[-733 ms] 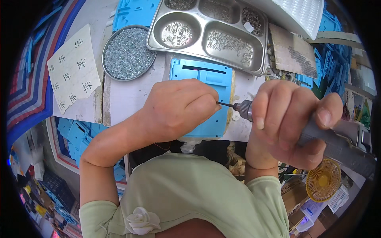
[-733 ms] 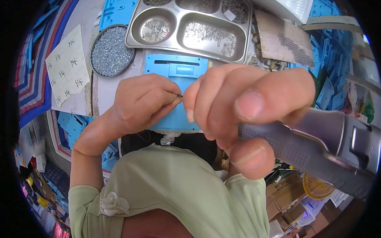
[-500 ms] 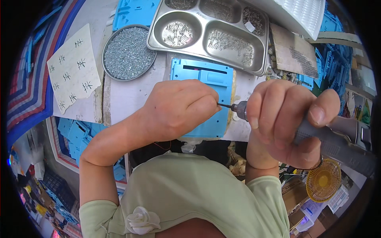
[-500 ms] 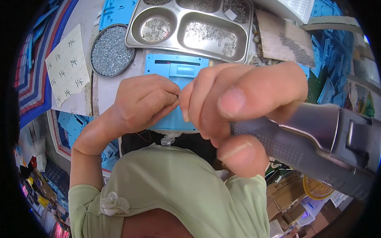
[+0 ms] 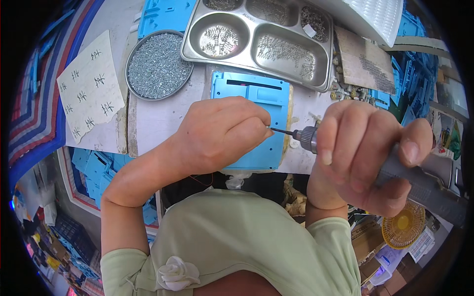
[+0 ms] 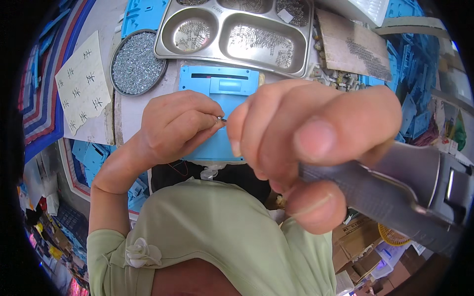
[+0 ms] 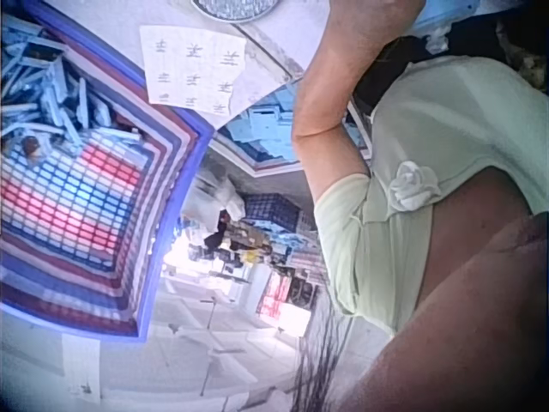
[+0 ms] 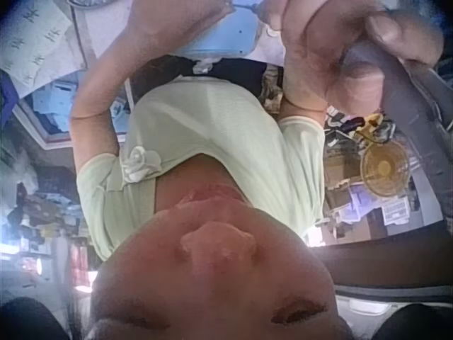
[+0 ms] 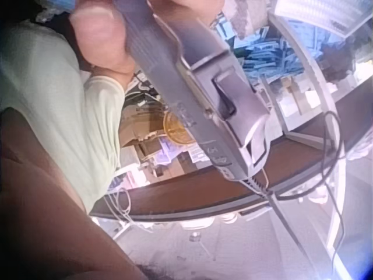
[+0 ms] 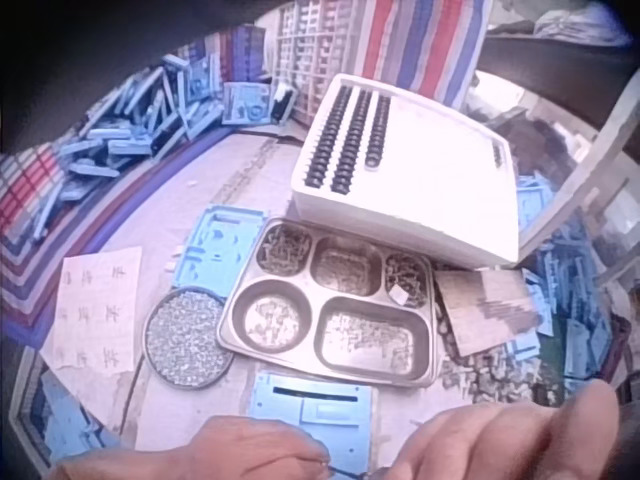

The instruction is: Soldering internal components and using an electric screwdriver to assemble a blue plastic electronic device housing.

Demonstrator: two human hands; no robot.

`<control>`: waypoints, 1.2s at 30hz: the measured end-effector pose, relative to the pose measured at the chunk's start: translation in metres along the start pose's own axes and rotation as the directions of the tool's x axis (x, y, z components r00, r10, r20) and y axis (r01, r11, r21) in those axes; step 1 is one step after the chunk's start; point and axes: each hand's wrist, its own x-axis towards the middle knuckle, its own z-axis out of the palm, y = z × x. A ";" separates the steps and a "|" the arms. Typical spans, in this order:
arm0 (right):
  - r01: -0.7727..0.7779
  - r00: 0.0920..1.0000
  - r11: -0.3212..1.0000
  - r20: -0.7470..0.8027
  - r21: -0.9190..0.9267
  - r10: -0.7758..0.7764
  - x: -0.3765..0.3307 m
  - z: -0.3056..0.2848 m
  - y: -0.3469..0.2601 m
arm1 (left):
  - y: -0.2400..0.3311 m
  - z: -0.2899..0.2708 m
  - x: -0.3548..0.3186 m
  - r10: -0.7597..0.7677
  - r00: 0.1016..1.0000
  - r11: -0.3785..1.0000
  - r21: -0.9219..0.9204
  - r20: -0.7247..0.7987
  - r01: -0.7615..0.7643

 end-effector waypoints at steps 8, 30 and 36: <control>-0.030 0.999 0.999 0.037 -0.043 0.031 -0.002 -0.002 0.006 | 0.000 0.004 -0.003 0.003 1.000 1.000 0.023 -0.011 -0.003; 0.121 0.972 0.981 -0.185 -0.155 -0.149 0.007 -0.043 0.041 | 0.009 -0.025 -0.027 -0.411 0.911 0.910 -0.060 -0.024 0.410; 0.093 0.966 0.978 -0.221 -0.188 -0.134 0.011 -0.047 0.061 | 0.012 -0.029 -0.038 -0.495 0.867 0.869 -0.009 -0.060 0.495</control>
